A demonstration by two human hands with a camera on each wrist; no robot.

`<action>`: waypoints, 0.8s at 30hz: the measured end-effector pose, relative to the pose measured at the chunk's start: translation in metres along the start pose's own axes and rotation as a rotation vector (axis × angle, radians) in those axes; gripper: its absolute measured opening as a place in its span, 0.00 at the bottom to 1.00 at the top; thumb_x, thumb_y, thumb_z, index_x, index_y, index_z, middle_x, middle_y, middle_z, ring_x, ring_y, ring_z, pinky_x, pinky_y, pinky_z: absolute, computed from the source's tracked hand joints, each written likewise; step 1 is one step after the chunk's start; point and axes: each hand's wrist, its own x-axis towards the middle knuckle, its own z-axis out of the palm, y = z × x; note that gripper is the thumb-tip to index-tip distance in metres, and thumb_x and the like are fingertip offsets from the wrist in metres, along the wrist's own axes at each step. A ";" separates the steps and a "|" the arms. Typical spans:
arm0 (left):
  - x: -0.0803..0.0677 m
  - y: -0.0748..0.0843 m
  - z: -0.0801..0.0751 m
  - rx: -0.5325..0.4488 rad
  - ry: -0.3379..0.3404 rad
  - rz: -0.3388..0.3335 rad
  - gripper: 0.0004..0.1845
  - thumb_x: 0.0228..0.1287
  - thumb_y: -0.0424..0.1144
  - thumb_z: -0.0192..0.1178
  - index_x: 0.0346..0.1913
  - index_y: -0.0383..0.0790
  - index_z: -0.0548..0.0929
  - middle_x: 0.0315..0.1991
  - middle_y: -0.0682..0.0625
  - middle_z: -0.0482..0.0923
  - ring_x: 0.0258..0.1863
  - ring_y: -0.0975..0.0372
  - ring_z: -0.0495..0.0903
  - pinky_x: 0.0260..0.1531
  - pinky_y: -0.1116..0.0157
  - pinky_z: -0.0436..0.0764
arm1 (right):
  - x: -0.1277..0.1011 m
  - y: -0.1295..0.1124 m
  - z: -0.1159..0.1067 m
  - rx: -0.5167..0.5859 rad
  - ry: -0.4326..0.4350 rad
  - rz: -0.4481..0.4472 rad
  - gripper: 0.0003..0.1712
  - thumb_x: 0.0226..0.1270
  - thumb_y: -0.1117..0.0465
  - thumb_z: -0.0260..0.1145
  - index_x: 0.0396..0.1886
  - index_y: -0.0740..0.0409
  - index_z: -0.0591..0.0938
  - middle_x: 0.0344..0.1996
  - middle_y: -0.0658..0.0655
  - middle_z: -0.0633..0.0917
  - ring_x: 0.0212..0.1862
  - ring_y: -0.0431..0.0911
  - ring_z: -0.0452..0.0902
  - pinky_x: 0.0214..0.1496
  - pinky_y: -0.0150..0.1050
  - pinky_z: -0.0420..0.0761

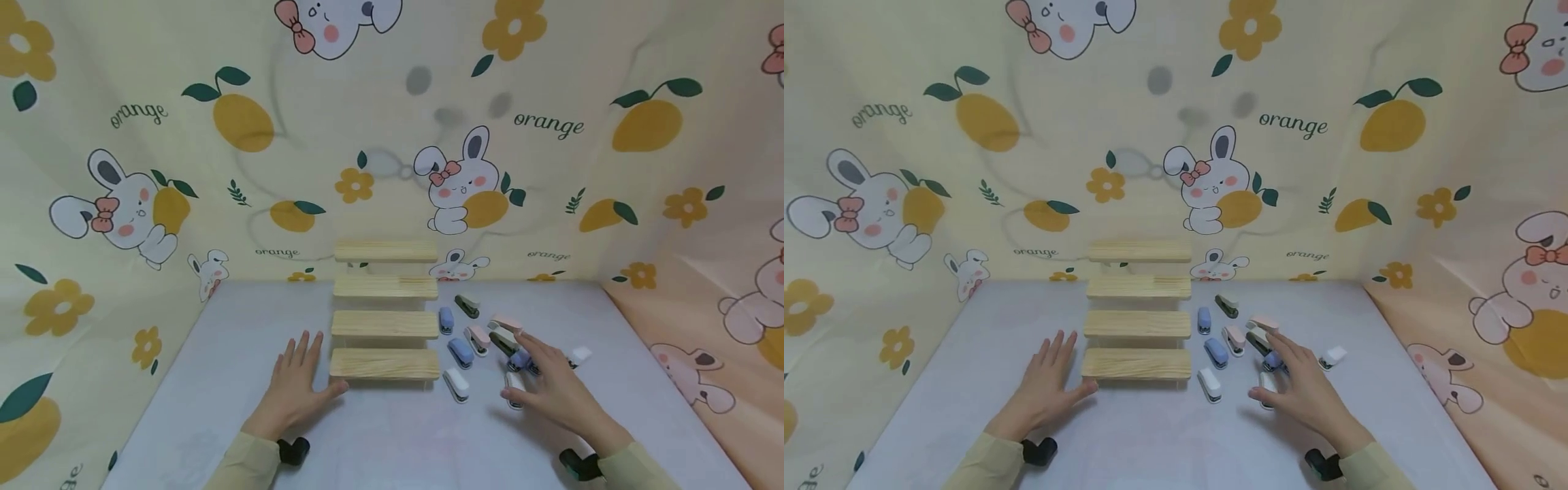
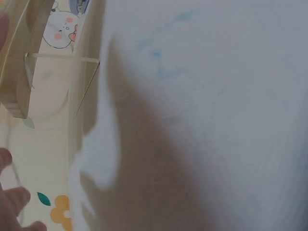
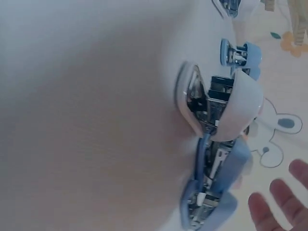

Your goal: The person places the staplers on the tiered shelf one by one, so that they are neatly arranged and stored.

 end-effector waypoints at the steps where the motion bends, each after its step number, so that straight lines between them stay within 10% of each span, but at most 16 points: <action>1: 0.000 0.000 0.001 -0.034 -0.009 0.001 0.55 0.42 0.74 0.51 0.70 0.52 0.42 0.69 0.43 0.40 0.66 0.45 0.38 0.60 0.41 0.46 | -0.001 0.001 0.000 0.043 -0.004 0.006 0.57 0.37 0.32 0.68 0.68 0.44 0.55 0.65 0.57 0.59 0.61 0.59 0.55 0.52 0.64 0.63; 11: 0.004 -0.004 0.009 -0.495 -0.073 -0.071 0.59 0.32 0.61 0.70 0.69 0.61 0.45 0.68 0.55 0.46 0.66 0.56 0.50 0.62 0.53 0.57 | -0.009 0.012 0.007 0.359 -0.046 0.068 0.44 0.44 0.46 0.72 0.62 0.43 0.64 0.53 0.52 0.68 0.47 0.47 0.65 0.40 0.41 0.76; 24: 0.009 0.004 0.008 -0.933 -0.243 -0.036 0.42 0.52 0.45 0.64 0.68 0.52 0.53 0.66 0.51 0.54 0.62 0.60 0.59 0.60 0.63 0.62 | -0.021 0.030 0.024 0.574 -0.193 0.248 0.39 0.49 0.47 0.69 0.62 0.44 0.64 0.57 0.55 0.67 0.49 0.50 0.68 0.43 0.39 0.75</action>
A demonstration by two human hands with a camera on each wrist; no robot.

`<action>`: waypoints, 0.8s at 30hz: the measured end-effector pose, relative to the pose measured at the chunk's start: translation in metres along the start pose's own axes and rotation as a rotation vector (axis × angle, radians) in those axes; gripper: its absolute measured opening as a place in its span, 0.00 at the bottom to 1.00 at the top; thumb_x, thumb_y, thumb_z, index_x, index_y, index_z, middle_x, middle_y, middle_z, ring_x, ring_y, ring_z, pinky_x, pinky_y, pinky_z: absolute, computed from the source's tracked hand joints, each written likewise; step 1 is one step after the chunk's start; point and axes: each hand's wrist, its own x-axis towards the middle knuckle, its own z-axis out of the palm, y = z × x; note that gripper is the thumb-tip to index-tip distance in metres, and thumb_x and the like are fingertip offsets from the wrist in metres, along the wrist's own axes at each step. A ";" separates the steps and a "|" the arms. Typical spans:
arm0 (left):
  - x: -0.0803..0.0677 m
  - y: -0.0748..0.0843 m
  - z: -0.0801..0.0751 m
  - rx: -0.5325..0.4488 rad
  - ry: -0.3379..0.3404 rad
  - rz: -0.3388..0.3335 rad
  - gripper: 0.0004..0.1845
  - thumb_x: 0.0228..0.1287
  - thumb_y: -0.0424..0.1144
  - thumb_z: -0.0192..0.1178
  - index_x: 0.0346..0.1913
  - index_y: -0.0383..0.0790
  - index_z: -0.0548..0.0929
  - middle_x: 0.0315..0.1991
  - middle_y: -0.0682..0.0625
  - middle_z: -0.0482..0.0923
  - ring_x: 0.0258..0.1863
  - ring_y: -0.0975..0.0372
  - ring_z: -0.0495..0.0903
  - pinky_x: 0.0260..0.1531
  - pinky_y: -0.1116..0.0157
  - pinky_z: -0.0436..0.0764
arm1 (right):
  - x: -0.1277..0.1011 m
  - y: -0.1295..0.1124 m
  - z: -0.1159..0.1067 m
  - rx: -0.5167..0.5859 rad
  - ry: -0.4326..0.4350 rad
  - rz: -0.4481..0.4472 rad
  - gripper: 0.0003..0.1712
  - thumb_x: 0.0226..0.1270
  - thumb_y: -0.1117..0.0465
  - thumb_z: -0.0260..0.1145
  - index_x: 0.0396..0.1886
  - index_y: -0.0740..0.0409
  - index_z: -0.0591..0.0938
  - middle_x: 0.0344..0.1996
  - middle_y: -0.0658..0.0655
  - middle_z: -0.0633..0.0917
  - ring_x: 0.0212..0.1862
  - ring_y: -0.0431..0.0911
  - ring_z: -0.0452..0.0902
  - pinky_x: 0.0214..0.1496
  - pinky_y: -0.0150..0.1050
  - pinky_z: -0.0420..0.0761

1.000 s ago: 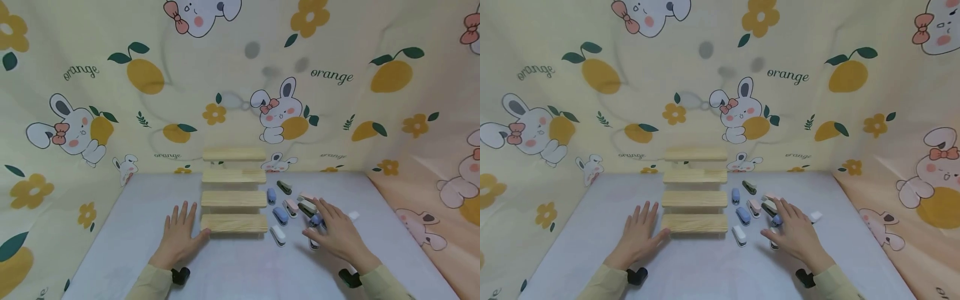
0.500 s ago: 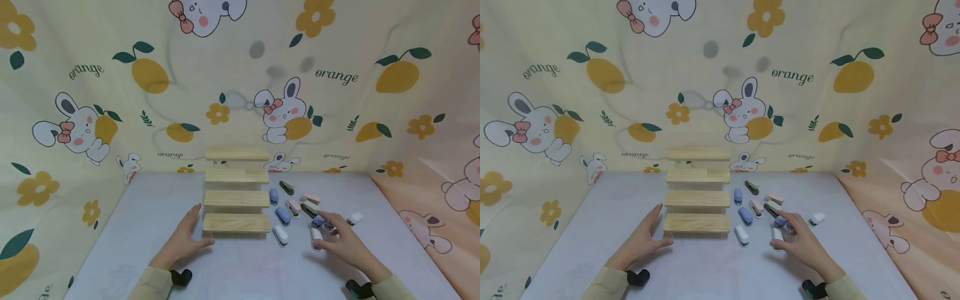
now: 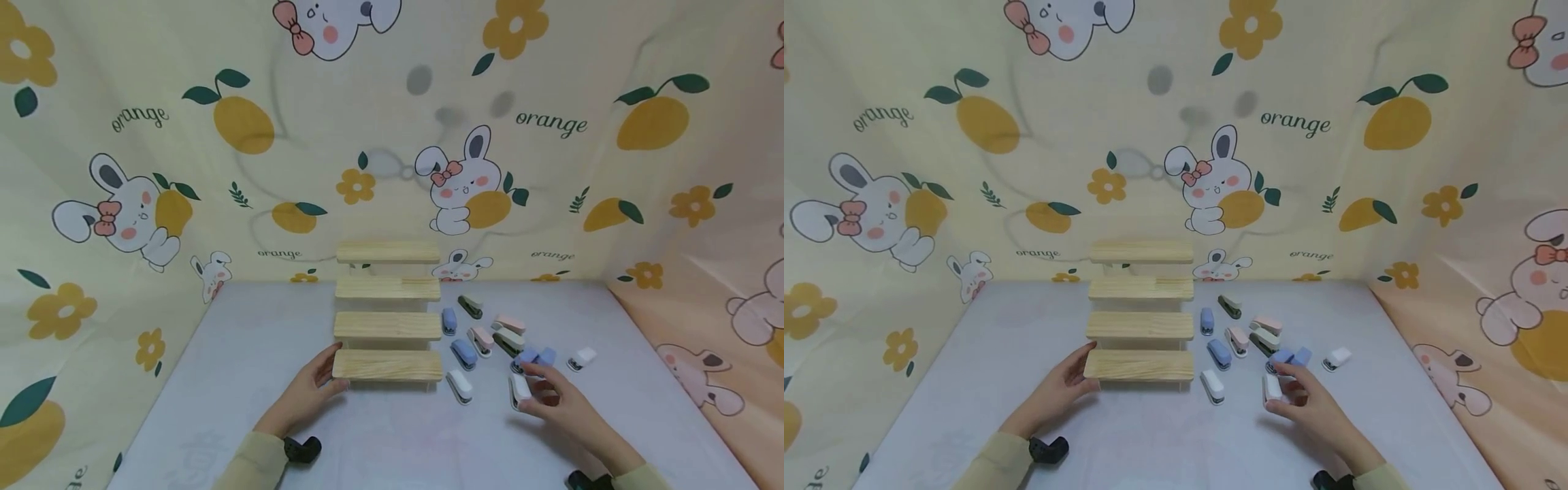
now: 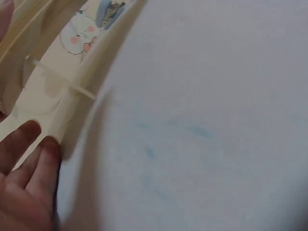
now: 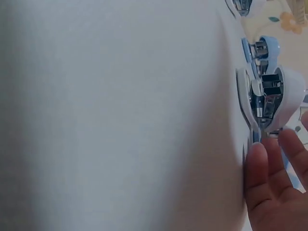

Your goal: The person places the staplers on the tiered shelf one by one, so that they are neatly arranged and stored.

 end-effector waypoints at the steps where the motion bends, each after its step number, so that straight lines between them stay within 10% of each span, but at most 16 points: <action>1: 0.003 -0.005 0.000 -0.020 0.003 0.001 0.41 0.52 0.46 0.64 0.67 0.54 0.54 0.66 0.52 0.55 0.62 0.61 0.59 0.59 0.65 0.62 | 0.001 0.001 0.000 0.000 -0.003 0.022 0.39 0.49 0.46 0.68 0.62 0.44 0.64 0.57 0.55 0.68 0.49 0.50 0.68 0.43 0.39 0.75; 10: 0.017 -0.026 -0.004 -0.158 -0.083 0.014 0.36 0.57 0.46 0.60 0.67 0.54 0.56 0.67 0.50 0.53 0.64 0.61 0.54 0.59 0.70 0.59 | 0.013 0.008 0.004 0.013 -0.063 0.232 0.43 0.48 0.41 0.66 0.64 0.41 0.60 0.51 0.55 0.68 0.46 0.48 0.64 0.40 0.35 0.70; 24: 0.008 -0.024 -0.002 -0.219 -0.090 -0.048 0.37 0.57 0.46 0.60 0.67 0.56 0.54 0.67 0.53 0.50 0.65 0.64 0.51 0.59 0.74 0.56 | 0.008 0.004 0.012 -0.006 -0.050 0.257 0.41 0.48 0.41 0.67 0.62 0.43 0.63 0.40 0.56 0.67 0.40 0.47 0.62 0.31 0.34 0.67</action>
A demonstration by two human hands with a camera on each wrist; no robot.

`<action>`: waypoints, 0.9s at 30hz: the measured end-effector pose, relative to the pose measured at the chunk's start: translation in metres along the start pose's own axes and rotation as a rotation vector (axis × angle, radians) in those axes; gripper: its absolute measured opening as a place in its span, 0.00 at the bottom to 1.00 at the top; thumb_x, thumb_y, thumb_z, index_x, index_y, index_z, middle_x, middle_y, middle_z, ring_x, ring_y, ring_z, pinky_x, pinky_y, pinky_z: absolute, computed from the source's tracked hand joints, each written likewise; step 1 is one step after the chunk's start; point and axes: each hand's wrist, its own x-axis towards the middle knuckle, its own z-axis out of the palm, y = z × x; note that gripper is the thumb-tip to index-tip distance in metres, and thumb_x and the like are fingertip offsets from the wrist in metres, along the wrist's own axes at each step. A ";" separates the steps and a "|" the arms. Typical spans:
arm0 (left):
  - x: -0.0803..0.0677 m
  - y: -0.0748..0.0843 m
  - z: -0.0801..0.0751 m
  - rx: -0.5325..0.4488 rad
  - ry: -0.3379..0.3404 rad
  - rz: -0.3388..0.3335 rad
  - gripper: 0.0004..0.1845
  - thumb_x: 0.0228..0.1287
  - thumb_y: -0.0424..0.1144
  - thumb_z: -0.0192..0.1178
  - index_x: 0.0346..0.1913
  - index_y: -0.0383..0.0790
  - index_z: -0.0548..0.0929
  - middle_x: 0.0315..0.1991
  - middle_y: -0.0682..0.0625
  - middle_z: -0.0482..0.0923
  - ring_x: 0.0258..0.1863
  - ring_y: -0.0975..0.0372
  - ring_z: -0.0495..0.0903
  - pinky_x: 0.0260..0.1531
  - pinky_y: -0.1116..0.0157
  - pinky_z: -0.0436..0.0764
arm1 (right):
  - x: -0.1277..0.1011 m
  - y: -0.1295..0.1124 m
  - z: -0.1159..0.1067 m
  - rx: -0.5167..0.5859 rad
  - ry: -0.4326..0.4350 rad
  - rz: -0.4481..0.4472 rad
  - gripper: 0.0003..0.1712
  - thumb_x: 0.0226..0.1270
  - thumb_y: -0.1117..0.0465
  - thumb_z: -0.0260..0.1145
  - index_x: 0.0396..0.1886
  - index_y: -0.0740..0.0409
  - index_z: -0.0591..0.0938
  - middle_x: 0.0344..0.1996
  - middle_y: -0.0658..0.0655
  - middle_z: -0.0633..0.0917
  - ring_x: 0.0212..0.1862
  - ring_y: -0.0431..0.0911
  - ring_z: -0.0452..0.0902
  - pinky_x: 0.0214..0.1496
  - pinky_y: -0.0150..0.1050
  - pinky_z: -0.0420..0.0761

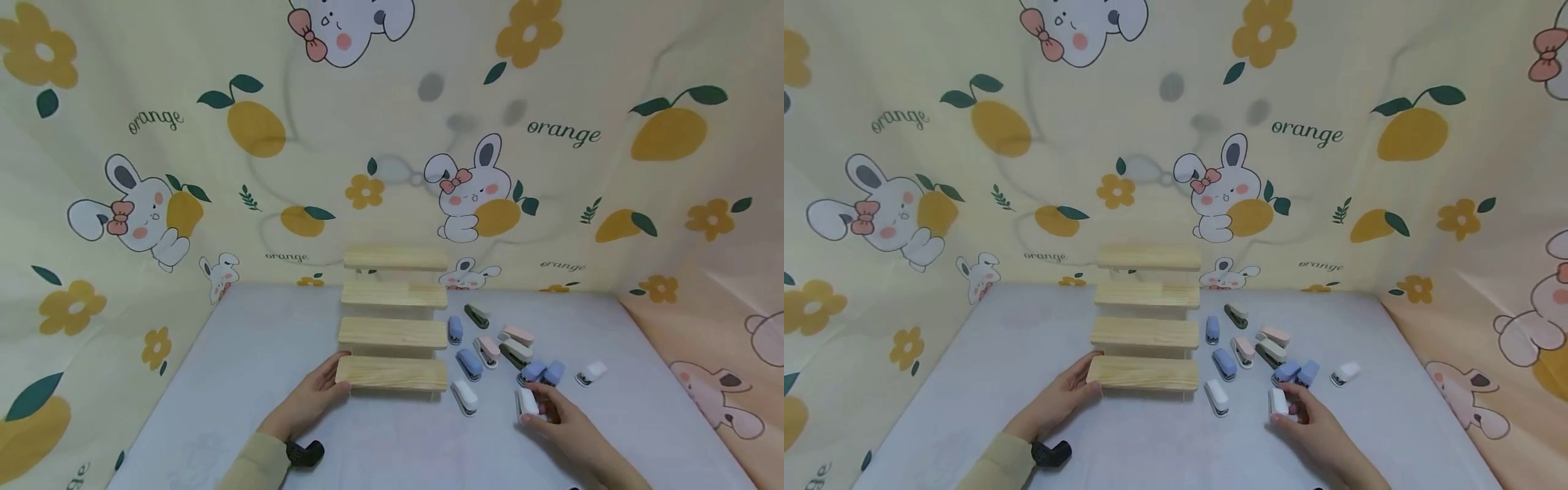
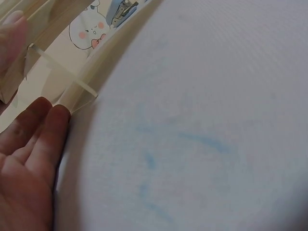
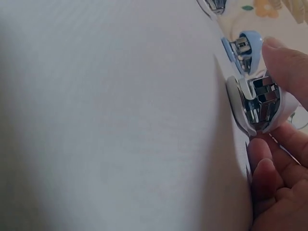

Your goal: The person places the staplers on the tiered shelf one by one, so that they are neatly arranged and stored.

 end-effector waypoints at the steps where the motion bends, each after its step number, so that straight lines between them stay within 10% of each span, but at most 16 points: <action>1: -0.001 -0.001 0.000 0.013 -0.001 0.001 0.37 0.57 0.46 0.59 0.67 0.56 0.54 0.67 0.53 0.50 0.65 0.64 0.51 0.59 0.74 0.56 | -0.001 0.000 0.001 -0.004 0.002 0.008 0.42 0.47 0.41 0.67 0.62 0.42 0.63 0.41 0.56 0.68 0.40 0.47 0.62 0.31 0.34 0.67; 18: -0.002 0.002 0.001 0.064 0.016 -0.025 0.38 0.56 0.49 0.60 0.67 0.57 0.53 0.67 0.55 0.51 0.64 0.66 0.53 0.61 0.70 0.56 | -0.003 -0.003 0.004 -0.001 0.063 0.001 0.42 0.47 0.40 0.67 0.62 0.44 0.65 0.40 0.56 0.69 0.40 0.47 0.63 0.31 0.33 0.68; 27: -0.001 0.003 0.001 0.052 0.034 -0.041 0.38 0.54 0.50 0.61 0.67 0.58 0.54 0.66 0.56 0.52 0.63 0.68 0.54 0.59 0.73 0.57 | -0.012 -0.021 0.001 -0.014 0.031 -0.031 0.40 0.47 0.42 0.68 0.61 0.47 0.67 0.56 0.59 0.70 0.45 0.48 0.72 0.39 0.39 0.77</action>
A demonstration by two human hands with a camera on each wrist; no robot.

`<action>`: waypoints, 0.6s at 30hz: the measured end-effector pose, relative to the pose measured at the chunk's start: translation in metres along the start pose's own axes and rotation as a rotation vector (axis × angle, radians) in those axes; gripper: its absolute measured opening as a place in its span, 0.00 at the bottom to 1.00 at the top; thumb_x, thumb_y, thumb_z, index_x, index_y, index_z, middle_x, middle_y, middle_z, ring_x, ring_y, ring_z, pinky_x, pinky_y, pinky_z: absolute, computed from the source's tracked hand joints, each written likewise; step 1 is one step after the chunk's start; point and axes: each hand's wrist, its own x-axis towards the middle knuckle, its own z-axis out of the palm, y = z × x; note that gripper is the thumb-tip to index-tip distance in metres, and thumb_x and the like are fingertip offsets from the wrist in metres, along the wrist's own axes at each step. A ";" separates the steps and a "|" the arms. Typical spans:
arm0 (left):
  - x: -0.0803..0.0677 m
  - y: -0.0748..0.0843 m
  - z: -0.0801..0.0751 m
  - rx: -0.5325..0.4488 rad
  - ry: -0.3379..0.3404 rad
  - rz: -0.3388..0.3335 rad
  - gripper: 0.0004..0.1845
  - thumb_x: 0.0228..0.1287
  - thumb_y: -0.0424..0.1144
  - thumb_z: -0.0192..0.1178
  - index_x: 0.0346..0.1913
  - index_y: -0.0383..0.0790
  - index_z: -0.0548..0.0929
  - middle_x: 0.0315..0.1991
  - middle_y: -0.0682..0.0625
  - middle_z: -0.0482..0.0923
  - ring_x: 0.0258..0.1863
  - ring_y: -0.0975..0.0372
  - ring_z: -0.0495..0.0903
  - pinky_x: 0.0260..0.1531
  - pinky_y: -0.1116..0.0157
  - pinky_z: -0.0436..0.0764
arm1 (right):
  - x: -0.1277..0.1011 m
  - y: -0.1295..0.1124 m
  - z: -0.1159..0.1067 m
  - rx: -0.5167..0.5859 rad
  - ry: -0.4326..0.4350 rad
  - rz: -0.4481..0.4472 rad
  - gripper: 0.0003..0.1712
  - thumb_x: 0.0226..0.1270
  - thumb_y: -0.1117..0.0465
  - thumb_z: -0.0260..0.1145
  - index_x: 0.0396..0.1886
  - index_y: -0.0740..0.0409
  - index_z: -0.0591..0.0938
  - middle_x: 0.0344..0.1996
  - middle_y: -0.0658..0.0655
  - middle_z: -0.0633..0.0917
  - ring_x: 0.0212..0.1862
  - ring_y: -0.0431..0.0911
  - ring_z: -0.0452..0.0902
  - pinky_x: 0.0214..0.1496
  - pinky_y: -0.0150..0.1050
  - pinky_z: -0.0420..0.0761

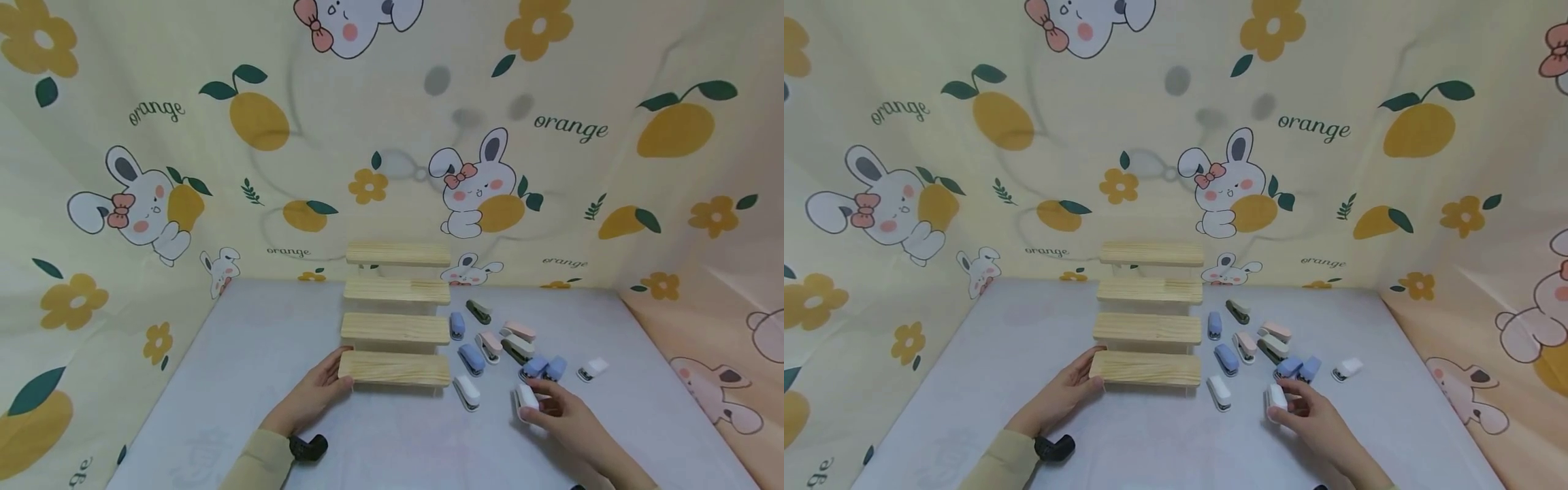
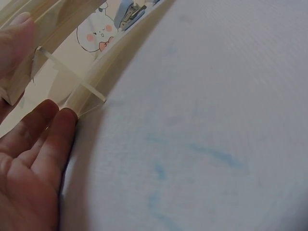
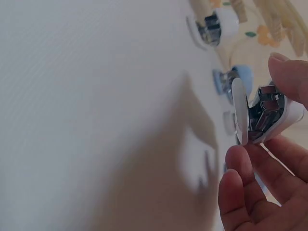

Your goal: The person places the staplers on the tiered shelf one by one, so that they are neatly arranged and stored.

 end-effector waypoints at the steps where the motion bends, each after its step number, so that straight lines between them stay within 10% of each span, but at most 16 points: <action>1: 0.000 0.000 0.000 -0.001 -0.001 0.002 0.38 0.55 0.50 0.61 0.67 0.58 0.54 0.66 0.56 0.52 0.63 0.68 0.54 0.59 0.73 0.57 | -0.001 -0.002 0.000 -0.015 -0.002 -0.020 0.39 0.48 0.42 0.68 0.61 0.47 0.67 0.56 0.59 0.70 0.44 0.47 0.72 0.39 0.39 0.77; 18: -0.005 0.009 0.002 -0.043 -0.005 -0.008 0.38 0.56 0.47 0.60 0.67 0.56 0.53 0.67 0.56 0.51 0.64 0.67 0.53 0.60 0.71 0.57 | 0.007 -0.052 -0.001 -0.056 0.056 -0.266 0.36 0.49 0.41 0.66 0.58 0.44 0.68 0.47 0.52 0.75 0.40 0.47 0.71 0.35 0.34 0.77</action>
